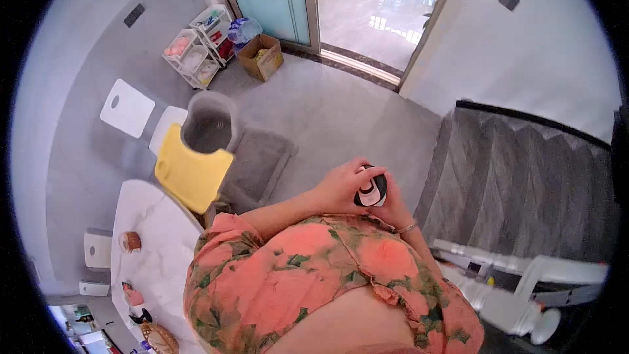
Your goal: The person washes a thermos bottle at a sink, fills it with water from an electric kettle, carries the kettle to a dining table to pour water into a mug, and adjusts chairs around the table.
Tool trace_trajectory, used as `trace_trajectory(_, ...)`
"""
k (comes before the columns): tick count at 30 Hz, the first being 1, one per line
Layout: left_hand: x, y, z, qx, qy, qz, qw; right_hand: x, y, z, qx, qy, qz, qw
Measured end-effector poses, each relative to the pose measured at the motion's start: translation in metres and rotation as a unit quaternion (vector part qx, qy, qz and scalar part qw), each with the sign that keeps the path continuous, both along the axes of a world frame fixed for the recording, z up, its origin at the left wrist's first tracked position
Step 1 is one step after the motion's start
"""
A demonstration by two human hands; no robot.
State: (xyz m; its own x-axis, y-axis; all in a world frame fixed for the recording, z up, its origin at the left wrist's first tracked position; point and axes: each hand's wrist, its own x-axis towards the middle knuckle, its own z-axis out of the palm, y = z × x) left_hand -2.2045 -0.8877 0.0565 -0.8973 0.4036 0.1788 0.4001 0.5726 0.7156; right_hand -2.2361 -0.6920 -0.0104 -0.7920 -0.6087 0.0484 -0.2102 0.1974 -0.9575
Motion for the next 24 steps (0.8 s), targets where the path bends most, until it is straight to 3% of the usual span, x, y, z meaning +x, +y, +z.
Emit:
trace_trajectory(6, -0.178, -0.063, 0.009, -0.002, -0.025, 0.074, 0.997, -0.202, -0.062, 0.043, 0.052, 0.045, 0.019, 0.997)
trace_trajectory(8, -0.210, -0.091, 0.015, -0.012, -0.048, 0.113, 0.992, -0.254, -0.100, 0.055, -0.064, 0.010, 0.107, 0.992)
trace_trajectory(9, -0.258, -0.103, 0.011, -0.008, -0.036, 0.137, 0.990, -0.308, -0.122, 0.057, -0.044, 0.027, 0.147, 0.988)
trace_trajectory(10, -0.288, -0.117, 0.007, -0.007, -0.031, 0.171, 0.985, -0.346, -0.144, 0.056, -0.027, 0.035, 0.195, 0.980)
trace_trajectory(11, -0.263, -0.120, 0.011, -0.007, -0.028, 0.169, 0.985, -0.333, -0.144, 0.054, -0.051, -0.038, 0.202, 0.977)
trace_trajectory(13, -0.363, -0.162, -0.005, 0.018, -0.024, 0.213, 0.977, -0.430, -0.182, 0.011, -0.005, 0.033, 0.157, 0.987)
trace_trajectory(14, -0.352, -0.165, -0.002, 0.018, -0.022, 0.210, 0.977, -0.417, -0.189, 0.007, 0.039, 0.093, 0.134, 0.986)
trace_trajectory(16, -0.440, -0.199, -0.012, 0.000, -0.025, 0.203, 0.979, -0.502, -0.228, 0.002, 0.023, 0.094, 0.150, 0.984)
trace_trajectory(17, -0.436, -0.209, -0.009, -0.001, -0.009, 0.192, 0.981, -0.496, -0.241, -0.003, 0.008, 0.062, 0.185, 0.981)
trace_trajectory(19, -0.532, -0.230, -0.011, 0.000, 0.022, 0.155, 0.988, -0.581, -0.253, 0.002, 0.024, 0.094, 0.146, 0.984)
trace_trajectory(20, -0.516, -0.244, -0.008, 0.002, 0.035, 0.156, 0.987, -0.566, -0.263, 0.010, 0.029, 0.100, 0.143, 0.984)
trace_trajectory(22, -0.622, -0.248, 0.009, 0.016, 0.047, 0.120, 0.991, -0.657, -0.260, 0.020, 0.027, 0.124, 0.086, 0.988)
trace_trajectory(23, -0.616, -0.256, 0.017, 0.005, 0.037, 0.107, 0.994, -0.650, -0.268, 0.027, 0.025, 0.122, 0.083, 0.989)
trace_trajectory(24, -0.672, -0.253, 0.023, -0.007, 0.028, 0.081, 0.996, -0.698, -0.262, 0.031, 0.028, 0.125, 0.069, 0.989)
